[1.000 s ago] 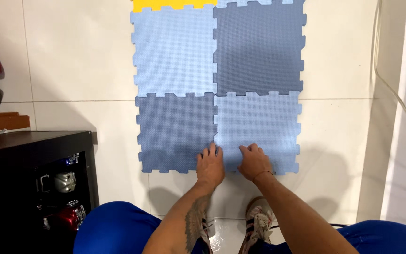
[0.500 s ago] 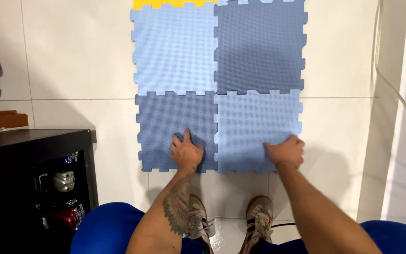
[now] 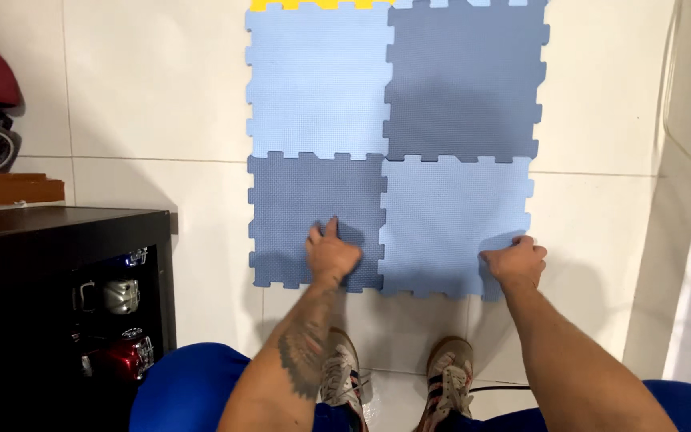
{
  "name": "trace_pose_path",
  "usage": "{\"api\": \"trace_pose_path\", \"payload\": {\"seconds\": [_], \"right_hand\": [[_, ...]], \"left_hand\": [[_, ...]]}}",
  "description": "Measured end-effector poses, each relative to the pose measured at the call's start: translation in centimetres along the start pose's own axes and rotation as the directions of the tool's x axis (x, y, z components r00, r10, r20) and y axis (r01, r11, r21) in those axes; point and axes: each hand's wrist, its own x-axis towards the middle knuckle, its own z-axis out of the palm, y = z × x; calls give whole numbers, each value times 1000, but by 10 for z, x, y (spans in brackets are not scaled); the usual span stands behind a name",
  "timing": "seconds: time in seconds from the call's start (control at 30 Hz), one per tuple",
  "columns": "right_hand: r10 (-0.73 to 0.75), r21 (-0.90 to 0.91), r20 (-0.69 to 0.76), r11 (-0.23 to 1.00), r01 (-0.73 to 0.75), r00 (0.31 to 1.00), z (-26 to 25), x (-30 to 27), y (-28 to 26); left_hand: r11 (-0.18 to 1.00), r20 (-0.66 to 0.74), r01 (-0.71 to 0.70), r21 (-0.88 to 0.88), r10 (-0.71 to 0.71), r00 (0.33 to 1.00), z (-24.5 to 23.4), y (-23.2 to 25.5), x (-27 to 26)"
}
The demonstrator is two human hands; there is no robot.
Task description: Interlocking blue and yellow foam tiles on a tiled floor.
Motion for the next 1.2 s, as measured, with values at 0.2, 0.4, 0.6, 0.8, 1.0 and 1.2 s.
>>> {"api": "trace_pose_path", "payload": {"seconds": [0.2,0.4,0.6,0.8,1.0,1.2], "right_hand": [[-556,60,40,831,553,830,78,-11,6],[-666,-19,458,655,755,590,82,-74,-28],[-322,306,188,917,256,928,91,-23,11],[88,233,380,954,-187,921,106,17,55],[293,616,489,551,-563,822,128,10,71],[174,504,329,799,-328,928,102,-21,63]], "left_hand": [[842,170,-485,235,456,874,59,6,-51],[823,424,-488,291,346,837,12,36,-56],[965,-316,-215,151,253,914,106,-48,7],[628,253,517,-582,-465,848,95,-89,13],[378,384,585,-718,-485,785,75,-73,-1],[421,394,532,-734,-374,840,81,-80,-4]]}}
